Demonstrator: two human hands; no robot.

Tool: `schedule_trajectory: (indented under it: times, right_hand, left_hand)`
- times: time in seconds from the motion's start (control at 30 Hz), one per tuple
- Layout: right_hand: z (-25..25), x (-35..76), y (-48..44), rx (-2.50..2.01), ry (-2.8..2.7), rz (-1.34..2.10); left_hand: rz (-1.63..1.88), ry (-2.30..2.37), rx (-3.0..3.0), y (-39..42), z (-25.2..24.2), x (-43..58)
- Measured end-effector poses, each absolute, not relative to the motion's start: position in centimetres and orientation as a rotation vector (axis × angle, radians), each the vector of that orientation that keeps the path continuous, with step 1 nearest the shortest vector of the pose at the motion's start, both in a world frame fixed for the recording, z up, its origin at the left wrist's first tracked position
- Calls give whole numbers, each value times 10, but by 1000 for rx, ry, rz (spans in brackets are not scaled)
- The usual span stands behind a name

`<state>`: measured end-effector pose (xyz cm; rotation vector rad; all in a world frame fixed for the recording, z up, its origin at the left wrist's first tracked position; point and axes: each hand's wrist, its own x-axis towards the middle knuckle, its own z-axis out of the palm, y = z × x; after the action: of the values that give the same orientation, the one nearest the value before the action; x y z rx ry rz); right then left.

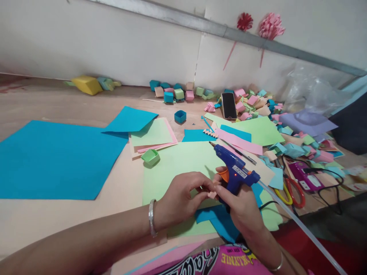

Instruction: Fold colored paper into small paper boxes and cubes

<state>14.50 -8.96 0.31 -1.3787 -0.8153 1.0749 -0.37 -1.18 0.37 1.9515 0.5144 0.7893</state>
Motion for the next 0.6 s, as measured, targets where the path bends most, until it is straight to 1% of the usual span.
schedule_trajectory:
  times: [0.1, 0.27, 0.37, 0.6]
  right_hand:
    - [3, 145, -89, -1433, -847, 1045]
    - [4, 152, -94, -1577, -968, 832]
    - [1, 159, -100, -1625, -1021, 772]
    - [-13, 173, -113, -1553, -1084, 1007]
  left_hand:
    - [779, 544, 1937, -11, 3, -4]
    - [835, 644, 1838, -10, 2, -2]
    - [836, 719, 1769, -10, 1, -1]
    - [847, 782, 1501, -4, -5, 2]
